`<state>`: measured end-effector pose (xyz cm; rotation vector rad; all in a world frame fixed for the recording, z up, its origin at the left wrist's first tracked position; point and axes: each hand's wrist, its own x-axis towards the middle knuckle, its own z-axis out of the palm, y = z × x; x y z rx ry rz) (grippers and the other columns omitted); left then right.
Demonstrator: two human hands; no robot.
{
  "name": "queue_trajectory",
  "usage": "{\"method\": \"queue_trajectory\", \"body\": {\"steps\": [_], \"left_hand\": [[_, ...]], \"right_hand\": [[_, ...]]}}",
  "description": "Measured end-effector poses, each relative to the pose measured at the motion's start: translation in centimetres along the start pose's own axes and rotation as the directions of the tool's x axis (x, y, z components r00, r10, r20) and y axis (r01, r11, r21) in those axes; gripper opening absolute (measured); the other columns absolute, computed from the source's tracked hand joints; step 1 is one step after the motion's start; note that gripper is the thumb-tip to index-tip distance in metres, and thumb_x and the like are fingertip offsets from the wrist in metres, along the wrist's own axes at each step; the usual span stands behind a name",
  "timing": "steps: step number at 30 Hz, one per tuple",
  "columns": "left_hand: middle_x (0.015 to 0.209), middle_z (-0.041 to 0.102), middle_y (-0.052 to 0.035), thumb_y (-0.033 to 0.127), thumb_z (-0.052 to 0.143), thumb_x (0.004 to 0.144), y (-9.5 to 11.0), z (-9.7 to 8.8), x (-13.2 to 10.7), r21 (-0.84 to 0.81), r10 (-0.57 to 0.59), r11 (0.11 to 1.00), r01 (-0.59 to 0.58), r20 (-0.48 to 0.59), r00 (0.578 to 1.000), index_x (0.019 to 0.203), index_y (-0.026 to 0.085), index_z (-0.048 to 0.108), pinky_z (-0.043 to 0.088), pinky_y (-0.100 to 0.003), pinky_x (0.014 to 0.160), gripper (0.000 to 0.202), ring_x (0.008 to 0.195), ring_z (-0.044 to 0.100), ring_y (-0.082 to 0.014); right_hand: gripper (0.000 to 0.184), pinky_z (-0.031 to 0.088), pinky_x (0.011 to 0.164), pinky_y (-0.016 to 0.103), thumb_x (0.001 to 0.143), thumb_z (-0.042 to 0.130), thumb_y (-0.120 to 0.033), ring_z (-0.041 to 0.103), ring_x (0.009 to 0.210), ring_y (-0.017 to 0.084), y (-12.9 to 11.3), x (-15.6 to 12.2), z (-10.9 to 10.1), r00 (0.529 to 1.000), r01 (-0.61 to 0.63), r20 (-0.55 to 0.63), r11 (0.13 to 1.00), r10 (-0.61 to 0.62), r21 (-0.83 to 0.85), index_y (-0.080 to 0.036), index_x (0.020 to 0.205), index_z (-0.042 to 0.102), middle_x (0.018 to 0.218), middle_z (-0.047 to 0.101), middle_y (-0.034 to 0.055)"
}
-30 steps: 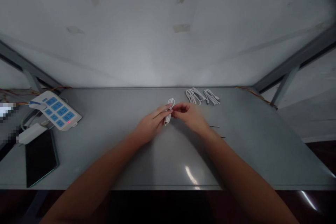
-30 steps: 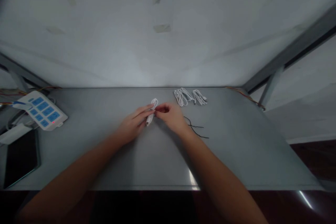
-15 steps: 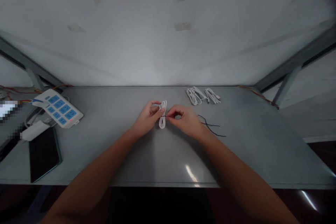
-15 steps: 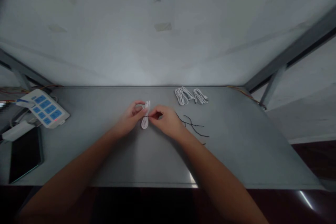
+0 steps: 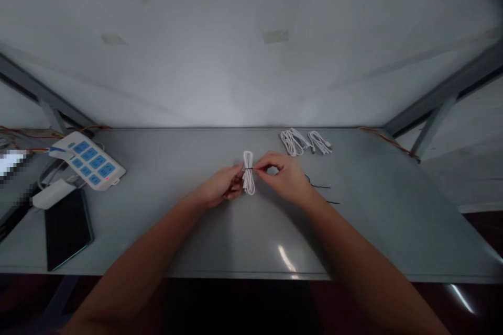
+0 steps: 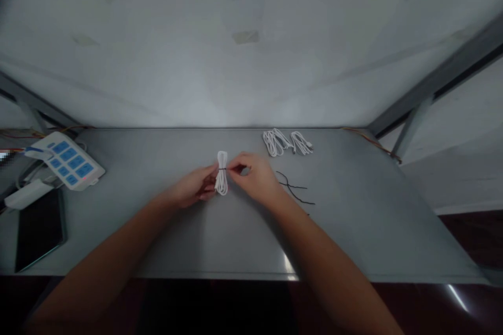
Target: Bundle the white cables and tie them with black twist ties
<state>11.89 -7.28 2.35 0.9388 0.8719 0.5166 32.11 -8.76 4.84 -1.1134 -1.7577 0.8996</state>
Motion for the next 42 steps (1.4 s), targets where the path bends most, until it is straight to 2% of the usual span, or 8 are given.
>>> {"method": "queue_trajectory", "body": {"steps": [4, 7, 11, 16, 21, 24, 36, 42], "left_hand": [[0.049, 0.032, 0.0052, 0.064, 0.057, 0.088, 0.4, -0.3, -0.2, -0.067, 0.007, 0.998, -0.002, 0.073, 0.997, 0.072, 0.016, 0.068, 0.021, -0.022, 0.042, 0.052, 0.044, 0.023, -0.0078], [0.062, 0.058, -0.0035, 0.059, 0.058, 0.09, 0.5, -0.3, 0.0, -0.073, 0.194, 0.977, -0.199, -0.068, 0.979, 0.084, 0.016, 0.077, 0.038, -0.025, 0.05, 0.047, 0.052, 0.046, -0.0114], [0.101, 0.077, -0.011, 0.051, 0.061, 0.093, 0.2, -0.5, 0.2, 0.128, 0.505, 0.863, -0.488, -0.226, 0.833, 0.095, 0.021, 0.08, 0.055, -0.04, 0.086, 0.037, 0.098, 0.07, -0.0253], [0.134, 0.069, -0.0103, 0.046, 0.061, 0.098, -0.2, -0.3, -0.3, 0.464, 0.614, 0.7, -0.543, -0.002, 0.789, 0.127, 0.028, 0.073, 0.045, -0.05, 0.114, 0.035, 0.13, 0.061, -0.0279], [0.151, 0.056, -0.0145, 0.041, 0.082, 0.083, -1.2, 0.5, 0.0, 0.656, 0.707, 0.443, -0.611, 0.163, 0.688, 0.149, 0.03, 0.052, 0.048, -0.051, 0.113, 0.073, 0.142, 0.052, -0.0308], [0.143, 0.062, -0.0142, 0.032, 0.074, 0.09, -1.6, 0.6, 0.5, 0.723, 0.739, 0.364, -0.588, 0.16, 0.654, 0.142, 0.026, 0.056, 0.053, -0.048, 0.107, 0.055, 0.133, 0.06, -0.0278], [0.098, 0.072, -0.004, 0.03, 0.067, 0.094, -0.4, 0.9, -0.3, 0.752, 0.687, 0.494, -0.437, -0.03, 0.726, 0.099, 0.02, 0.067, 0.051, -0.032, 0.087, 0.011, 0.092, 0.066, -0.0187], [0.094, 0.068, -0.0041, 0.049, 0.063, 0.095, -0.8, 0.8, 0.1, 0.379, 0.528, 0.8, -0.465, -0.077, 0.846, 0.104, 0.019, 0.06, 0.051, -0.029, 0.076, 0.031, 0.083, 0.065, -0.0167]], "right_hand": [[0.011, 0.054, 0.077, 0.038, 0.084, 0.068, -0.024, 0.067, 0.08, 0.021, 0.6, 0.1, -0.2, 0.998, -0.001, -0.061, 1.0, 0.0, -0.017, -0.027, 0.081, 0.078, 0.084, 0.073, 0.0043], [0.011, 0.053, 0.075, 0.037, 0.084, 0.067, -0.024, 0.067, 0.082, 0.021, 0.9, 0.1, -0.1, 0.998, -0.016, -0.063, 0.998, 0.013, -0.052, -0.027, 0.081, 0.078, 0.085, 0.074, 0.0044], [0.01, 0.052, 0.074, 0.036, 0.085, 0.068, -0.025, 0.068, 0.083, 0.021, 0.5, 0.1, 0.1, 0.999, -0.035, -0.016, 0.999, 0.035, -0.036, -0.026, 0.082, 0.077, 0.087, 0.075, 0.0044], [0.008, 0.051, 0.078, 0.036, 0.084, 0.07, -0.025, 0.068, 0.081, 0.02, 0.2, 0.2, 0.0, 0.997, -0.065, -0.032, 0.997, 0.066, 0.049, -0.025, 0.08, 0.076, 0.084, 0.075, 0.0037], [0.007, 0.054, 0.081, 0.037, 0.08, 0.075, -0.03, 0.069, 0.082, 0.02, 0.8, 0.2, -0.1, 0.983, -0.171, -0.021, 0.961, 0.18, 0.217, -0.023, 0.081, 0.075, 0.086, 0.076, 0.004], [0.013, 0.055, 0.079, 0.036, 0.076, 0.078, -0.033, 0.07, 0.079, 0.019, 1.0, 0.3, -0.1, 0.97, -0.238, 0.049, 0.905, 0.236, 0.353, -0.022, 0.082, 0.075, 0.085, 0.077, 0.0036], [0.025, 0.049, 0.067, 0.028, 0.064, 0.091, -0.022, 0.062, 0.068, 0.012, 1.7, 0.8, -0.8, 0.903, -0.426, 0.275, 0.604, 0.329, 0.674, -0.021, 0.084, 0.076, 0.076, 0.071, -0.0007], [0.021, 0.05, 0.066, 0.025, 0.067, 0.085, -0.014, 0.061, 0.067, 0.011, 2.3, 0.7, -0.7, 0.837, -0.545, 0.442, 0.403, 0.323, 0.736, -0.021, 0.083, 0.074, 0.076, 0.068, -0.0024]]}}
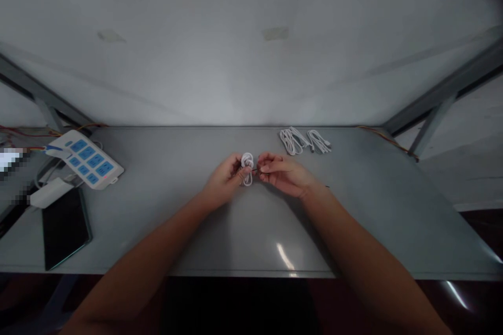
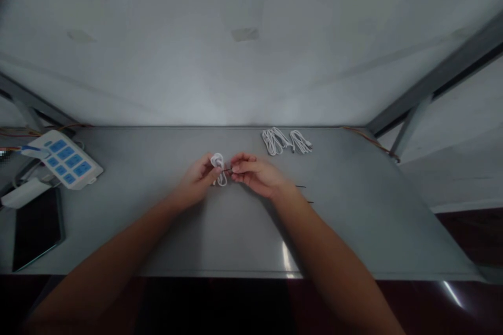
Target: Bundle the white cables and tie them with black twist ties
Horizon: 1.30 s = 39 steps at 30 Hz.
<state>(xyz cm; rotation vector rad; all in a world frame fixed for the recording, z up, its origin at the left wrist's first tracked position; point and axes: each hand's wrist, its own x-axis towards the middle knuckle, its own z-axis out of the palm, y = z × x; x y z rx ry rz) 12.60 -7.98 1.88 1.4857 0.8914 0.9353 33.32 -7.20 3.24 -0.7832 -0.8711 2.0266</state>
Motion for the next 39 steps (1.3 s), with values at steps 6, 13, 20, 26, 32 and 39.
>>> {"method": "queue_trajectory", "body": {"steps": [6, 13, 20, 26, 32, 39], "left_hand": [[0.091, 0.069, -0.0032, 0.055, 0.069, 0.09, -0.9, 0.6, 0.4, -0.329, -0.132, 0.936, 0.122, -0.009, 0.991, 0.105, 0.021, 0.057, 0.051, -0.027, 0.07, 0.04, 0.075, 0.066, -0.0148], [0.088, 0.062, 0.0011, 0.046, 0.077, 0.086, -0.9, -0.1, 0.4, -0.307, -0.165, 0.944, 0.122, -0.121, 0.979, 0.103, 0.02, 0.053, 0.051, -0.025, 0.067, 0.039, 0.074, 0.067, -0.0132], [0.085, 0.06, 0.0035, 0.038, 0.081, 0.08, 0.1, -0.4, 0.7, -0.149, -0.143, 0.982, 0.113, -0.208, 0.968, 0.097, 0.02, 0.049, 0.051, -0.025, 0.062, 0.041, 0.068, 0.067, -0.0124], [0.082, 0.063, 0.0033, 0.034, 0.081, 0.079, -0.5, -0.5, 0.8, -0.116, -0.116, 0.989, 0.087, -0.273, 0.955, 0.093, 0.022, 0.046, 0.055, -0.028, 0.065, 0.039, 0.071, 0.07, -0.0152], [0.079, 0.06, 0.0047, 0.034, 0.083, 0.076, -0.5, -0.3, 0.8, -0.153, -0.124, 0.985, 0.076, -0.341, 0.932, 0.092, 0.023, 0.047, 0.057, -0.029, 0.067, 0.041, 0.072, 0.071, -0.0162], [0.077, 0.058, 0.0066, 0.039, 0.087, 0.072, -1.4, -0.2, 0.8, -0.206, -0.186, 0.971, 0.117, -0.352, 0.917, 0.095, 0.022, 0.05, 0.054, -0.026, 0.057, 0.047, 0.064, 0.069, -0.0139]], "right_hand": [[0.019, 0.047, 0.063, 0.024, 0.068, 0.082, -0.012, 0.059, 0.066, 0.009, -0.1, -0.1, 0.3, 0.997, -0.012, 0.075, 0.996, 0.019, -0.084, -0.019, 0.083, 0.072, 0.078, 0.067, -0.0021], [0.024, 0.05, 0.066, 0.027, 0.067, 0.082, -0.014, 0.066, 0.069, 0.013, -0.4, -0.4, -0.2, 1.0, 0.013, 0.001, 0.989, -0.013, -0.144, -0.019, 0.084, 0.065, 0.076, 0.064, -0.0033], [0.028, 0.044, 0.056, 0.025, 0.063, 0.084, -0.015, 0.065, 0.066, 0.013, -0.5, -0.3, -0.3, 0.983, 0.052, -0.155, 0.957, -0.1, -0.284, -0.02, 0.084, 0.067, 0.076, 0.068, -0.001], [0.034, 0.053, 0.066, 0.029, 0.061, 0.091, -0.022, 0.067, 0.07, 0.016, -0.2, -0.2, 0.6, 0.965, 0.02, -0.228, 0.904, -0.129, -0.427, -0.02, 0.087, 0.069, 0.077, 0.073, 0.0014], [0.022, 0.052, 0.063, 0.029, 0.07, 0.084, -0.031, 0.063, 0.063, 0.015, -0.1, -0.4, 1.1, 0.963, -0.007, -0.215, 0.782, -0.163, -0.623, -0.019, 0.086, 0.074, 0.073, 0.073, 0.002], [0.011, 0.048, 0.071, 0.032, 0.079, 0.068, -0.02, 0.066, 0.073, 0.019, -0.6, -1.0, 0.8, 0.963, 0.077, -0.054, 0.466, -0.263, -0.881, -0.022, 0.076, 0.078, 0.079, 0.077, 0.0033]]}}
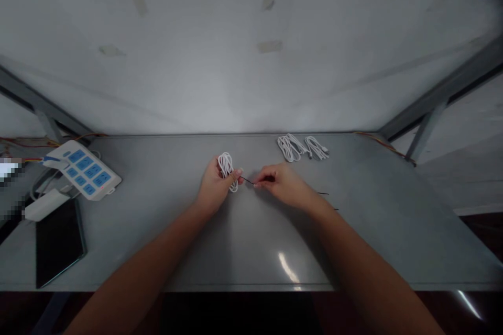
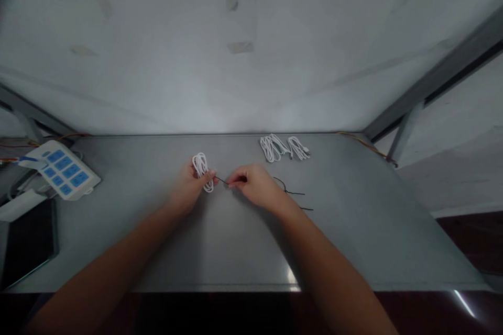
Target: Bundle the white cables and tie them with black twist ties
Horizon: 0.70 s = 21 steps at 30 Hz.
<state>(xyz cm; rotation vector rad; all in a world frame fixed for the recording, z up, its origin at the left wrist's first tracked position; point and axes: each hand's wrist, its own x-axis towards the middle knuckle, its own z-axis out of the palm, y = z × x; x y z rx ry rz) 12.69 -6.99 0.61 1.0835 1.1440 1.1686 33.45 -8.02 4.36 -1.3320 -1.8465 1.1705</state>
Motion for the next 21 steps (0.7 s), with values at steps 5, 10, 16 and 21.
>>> {"method": "queue_trajectory", "body": {"steps": [5, 10, 16, 21], "left_hand": [[0.078, 0.061, 0.0049, 0.04, 0.087, 0.072, -0.2, 0.2, -0.1, -0.008, -0.042, 0.999, 0.042, 0.015, 0.999, 0.097, 0.021, 0.053, 0.055, -0.027, 0.06, 0.046, 0.064, 0.069, -0.0144], [0.071, 0.06, 0.005, 0.043, 0.085, 0.075, 0.2, -1.3, 1.2, -0.102, -0.031, 0.995, 0.02, -0.109, 0.994, 0.095, 0.02, 0.056, 0.052, -0.024, 0.057, 0.042, 0.06, 0.066, -0.0122], [0.067, 0.057, 0.0056, 0.04, 0.075, 0.087, 0.6, -2.3, 2.3, -0.187, -0.187, 0.969, 0.164, -0.111, 0.976, 0.087, 0.019, 0.052, 0.043, -0.021, 0.041, 0.031, 0.047, 0.057, -0.0098], [0.076, 0.063, 0.0006, 0.051, 0.064, 0.094, 1.2, -1.7, 1.7, -0.194, -0.228, 0.953, 0.234, 0.053, 0.972, 0.102, 0.018, 0.058, 0.038, -0.022, 0.035, 0.035, 0.048, 0.06, -0.0119]], "right_hand": [[0.014, 0.044, 0.062, 0.03, 0.077, 0.065, -0.016, 0.061, 0.064, 0.017, 0.2, -0.2, -1.2, 0.999, 0.029, 0.048, 0.997, -0.026, -0.077, -0.023, 0.073, 0.077, 0.069, 0.073, 0.0012], [0.015, 0.041, 0.058, 0.031, 0.072, 0.067, -0.01, 0.058, 0.057, 0.017, 0.8, -1.1, -4.6, 0.995, -0.064, -0.089, 0.98, 0.048, -0.187, -0.022, 0.069, 0.076, 0.062, 0.07, 0.0022], [0.018, 0.035, 0.051, 0.032, 0.07, 0.073, -0.007, 0.052, 0.049, 0.016, 3.2, -2.3, -9.5, 0.974, -0.207, -0.154, 0.932, 0.167, -0.296, -0.021, 0.058, 0.073, 0.051, 0.062, 0.0025], [0.004, 0.039, 0.058, 0.033, 0.07, 0.079, -0.016, 0.059, 0.06, 0.018, 3.3, -3.1, -10.0, 0.945, -0.324, -0.191, 0.825, 0.264, -0.463, -0.02, 0.07, 0.077, 0.068, 0.071, 0.0065]]}}
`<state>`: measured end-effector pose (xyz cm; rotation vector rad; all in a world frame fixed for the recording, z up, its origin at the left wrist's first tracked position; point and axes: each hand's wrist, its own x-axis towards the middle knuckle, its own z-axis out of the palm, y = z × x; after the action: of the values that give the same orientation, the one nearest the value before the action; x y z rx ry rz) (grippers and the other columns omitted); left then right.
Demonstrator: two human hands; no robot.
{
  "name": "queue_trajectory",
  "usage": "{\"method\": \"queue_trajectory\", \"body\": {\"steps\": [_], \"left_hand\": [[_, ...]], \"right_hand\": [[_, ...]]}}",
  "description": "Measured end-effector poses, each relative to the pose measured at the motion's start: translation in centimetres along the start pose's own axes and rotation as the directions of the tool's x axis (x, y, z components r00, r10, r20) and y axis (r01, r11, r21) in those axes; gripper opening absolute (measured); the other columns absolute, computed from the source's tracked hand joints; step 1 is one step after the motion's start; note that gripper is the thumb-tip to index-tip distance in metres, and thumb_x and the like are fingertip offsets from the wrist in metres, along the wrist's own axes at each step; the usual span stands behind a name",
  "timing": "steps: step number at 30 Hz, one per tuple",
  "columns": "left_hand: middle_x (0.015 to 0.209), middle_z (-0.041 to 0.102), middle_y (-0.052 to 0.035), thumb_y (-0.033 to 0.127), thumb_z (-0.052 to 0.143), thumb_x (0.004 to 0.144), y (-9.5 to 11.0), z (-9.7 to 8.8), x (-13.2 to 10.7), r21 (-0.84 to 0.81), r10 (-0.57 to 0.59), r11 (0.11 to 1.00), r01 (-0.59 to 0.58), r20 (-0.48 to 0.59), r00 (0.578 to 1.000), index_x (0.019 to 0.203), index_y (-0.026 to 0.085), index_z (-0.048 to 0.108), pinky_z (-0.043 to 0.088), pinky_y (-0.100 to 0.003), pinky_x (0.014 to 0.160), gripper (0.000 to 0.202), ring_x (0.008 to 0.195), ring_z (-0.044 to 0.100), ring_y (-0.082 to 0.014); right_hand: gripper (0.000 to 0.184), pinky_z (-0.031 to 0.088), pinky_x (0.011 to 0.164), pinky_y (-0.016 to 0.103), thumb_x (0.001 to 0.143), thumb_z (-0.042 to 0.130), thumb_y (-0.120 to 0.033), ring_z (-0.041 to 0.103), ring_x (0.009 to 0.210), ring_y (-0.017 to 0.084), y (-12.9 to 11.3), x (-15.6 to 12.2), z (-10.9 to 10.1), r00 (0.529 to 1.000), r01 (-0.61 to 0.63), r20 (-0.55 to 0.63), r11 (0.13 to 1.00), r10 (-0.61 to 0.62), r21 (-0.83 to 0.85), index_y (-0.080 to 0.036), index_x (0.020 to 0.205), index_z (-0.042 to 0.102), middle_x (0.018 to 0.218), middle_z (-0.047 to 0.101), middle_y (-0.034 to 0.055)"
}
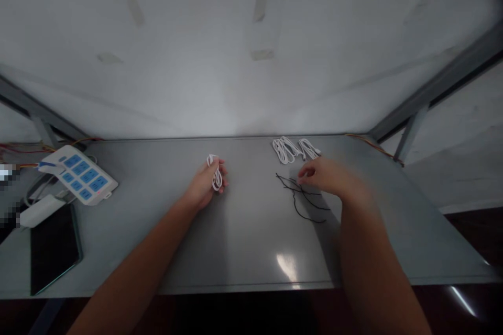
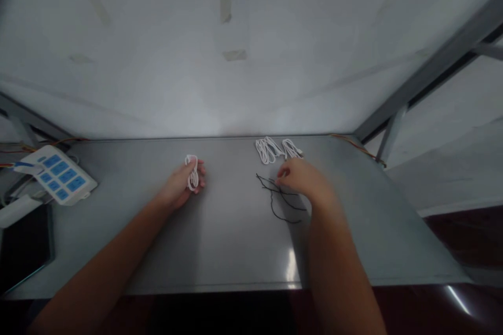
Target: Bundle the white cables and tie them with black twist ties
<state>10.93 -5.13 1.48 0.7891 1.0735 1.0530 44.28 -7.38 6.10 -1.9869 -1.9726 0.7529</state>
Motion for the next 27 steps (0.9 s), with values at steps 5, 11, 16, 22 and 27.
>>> {"method": "queue_trajectory", "body": {"steps": [5, 11, 16, 22, 27], "left_hand": [[0.091, 0.072, -0.0081, 0.041, 0.054, 0.098, 0.1, 0.0, 0.2, -0.025, -0.083, 0.996, 0.084, 0.044, 0.996, 0.108, 0.014, 0.066, 0.049, -0.026, 0.044, 0.031, 0.056, 0.065, -0.0148], [0.103, 0.077, -0.0155, 0.027, 0.07, 0.084, -0.5, -0.5, 0.7, -0.009, -0.06, 0.998, 0.062, 0.117, 0.991, 0.096, 0.011, 0.078, 0.059, -0.029, 0.068, 0.022, 0.076, 0.072, -0.0186], [0.104, 0.078, -0.0124, 0.033, 0.078, 0.079, -1.1, -0.9, 0.6, 0.146, -0.003, 0.989, -0.025, 0.191, 0.982, 0.108, 0.014, 0.078, 0.057, -0.03, 0.072, 0.035, 0.079, 0.072, -0.0184], [0.087, 0.075, -0.0035, 0.029, 0.078, 0.078, -1.7, -1.0, 0.4, 0.471, 0.198, 0.848, -0.244, 0.145, 0.969, 0.106, 0.02, 0.076, 0.051, -0.027, 0.063, 0.03, 0.058, 0.064, -0.0131], [0.089, 0.075, -0.0033, 0.026, 0.082, 0.073, -1.0, -0.4, -0.2, 0.422, 0.27, 0.855, -0.301, 0.133, 0.953, 0.103, 0.02, 0.073, 0.051, -0.026, 0.069, 0.031, 0.076, 0.068, -0.0168]], "right_hand": [[0.01, 0.042, 0.061, 0.032, 0.082, 0.069, -0.028, 0.06, 0.065, 0.019, -4.4, -0.8, 2.5, 0.972, 0.134, -0.219, 0.963, -0.082, 0.235, -0.022, 0.086, 0.076, 0.075, 0.071, 0.0048], [0.016, 0.036, 0.062, 0.032, 0.072, 0.071, -0.007, 0.054, 0.062, 0.018, -9.5, 1.3, 6.9, 0.958, 0.277, 0.026, 0.949, -0.284, 0.153, -0.023, 0.069, 0.068, 0.069, 0.068, 0.0038], [0.009, 0.041, 0.071, 0.032, 0.088, 0.058, -0.017, 0.057, 0.075, 0.02, -9.7, 2.0, 9.5, 0.921, 0.313, -0.273, 0.945, -0.277, 0.097, -0.021, 0.081, 0.062, 0.083, 0.066, 0.0057], [0.009, 0.044, 0.074, 0.034, 0.091, 0.059, -0.025, 0.053, 0.075, 0.019, -9.2, 1.8, 10.9, 0.864, 0.435, -0.355, 0.884, -0.357, 0.172, -0.022, 0.099, 0.062, 0.095, 0.063, 0.0058], [0.013, 0.046, 0.071, 0.033, 0.092, 0.064, -0.034, 0.055, 0.073, 0.018, -10.0, 1.8, 11.8, 0.891, 0.442, -0.28, 0.824, -0.357, 0.354, -0.024, 0.1, 0.068, 0.094, 0.067, 0.005]]}}
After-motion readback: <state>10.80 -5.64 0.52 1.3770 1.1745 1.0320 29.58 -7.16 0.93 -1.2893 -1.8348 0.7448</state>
